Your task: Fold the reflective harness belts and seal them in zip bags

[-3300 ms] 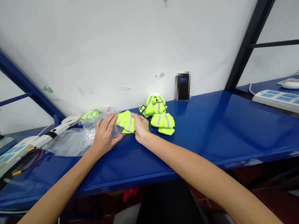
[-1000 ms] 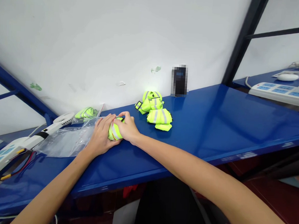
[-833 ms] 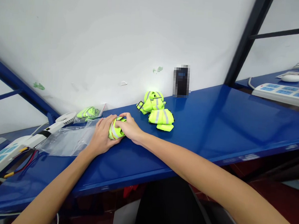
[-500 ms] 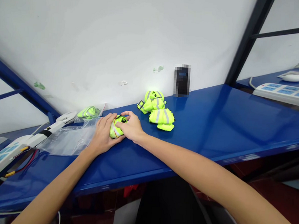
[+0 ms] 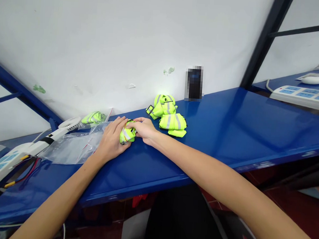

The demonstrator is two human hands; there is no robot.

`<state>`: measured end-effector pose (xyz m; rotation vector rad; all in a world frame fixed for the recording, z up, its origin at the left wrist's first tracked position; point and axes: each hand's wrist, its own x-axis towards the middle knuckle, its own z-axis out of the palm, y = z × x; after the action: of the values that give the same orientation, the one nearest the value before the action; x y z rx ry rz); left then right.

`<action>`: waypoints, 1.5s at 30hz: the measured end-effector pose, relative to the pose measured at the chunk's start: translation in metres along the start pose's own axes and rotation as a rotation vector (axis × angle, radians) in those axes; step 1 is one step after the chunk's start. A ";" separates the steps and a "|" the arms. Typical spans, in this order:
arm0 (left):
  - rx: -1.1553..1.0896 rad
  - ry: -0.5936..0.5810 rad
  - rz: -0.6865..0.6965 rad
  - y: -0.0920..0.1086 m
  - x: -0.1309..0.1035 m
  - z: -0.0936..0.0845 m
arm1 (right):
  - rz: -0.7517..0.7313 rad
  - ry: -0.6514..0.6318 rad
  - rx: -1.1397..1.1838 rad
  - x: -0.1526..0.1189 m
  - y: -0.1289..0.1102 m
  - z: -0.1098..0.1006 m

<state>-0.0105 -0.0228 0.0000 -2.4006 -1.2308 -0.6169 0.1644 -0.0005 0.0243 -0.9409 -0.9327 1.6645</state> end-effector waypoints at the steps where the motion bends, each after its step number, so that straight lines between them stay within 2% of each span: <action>1: 0.008 0.010 -0.006 0.000 0.000 0.001 | 0.012 0.003 0.014 -0.001 0.000 0.000; 6: 0.004 0.042 0.005 0.001 -0.001 0.003 | 0.047 -0.001 0.062 -0.005 0.008 0.005; 13: -0.035 0.088 0.042 0.001 0.001 0.005 | -0.007 0.089 0.058 0.000 0.020 0.014; 18: -0.015 0.079 0.046 0.011 0.003 0.004 | 0.069 -0.031 0.199 0.003 0.019 0.011; 20: 0.015 0.099 0.041 0.014 0.003 0.004 | 0.077 -0.031 0.169 0.002 0.017 0.011; 23: 0.020 0.138 0.038 0.014 0.001 0.001 | 0.012 0.042 0.039 0.000 0.013 0.010; 27: -0.027 0.112 0.089 0.008 -0.001 -0.005 | -0.089 0.095 -0.149 -0.001 0.008 0.005; 31: 0.035 0.106 0.052 0.004 -0.004 -0.008 | -0.076 0.082 -0.168 -0.003 0.004 0.000; 35: 0.057 0.057 -0.016 0.002 -0.005 -0.004 | -0.066 0.077 -0.111 -0.004 0.004 0.000; 41: 0.002 0.023 -0.070 0.000 -0.004 0.001 | 0.010 0.034 0.163 -0.005 0.008 0.007; 45: 0.021 0.032 -0.059 0.000 -0.003 0.003 | 0.013 0.052 0.146 -0.007 0.013 0.010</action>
<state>-0.0119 -0.0235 -0.0042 -2.3358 -1.2920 -0.6532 0.1525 -0.0117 0.0173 -0.8887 -0.7606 1.6870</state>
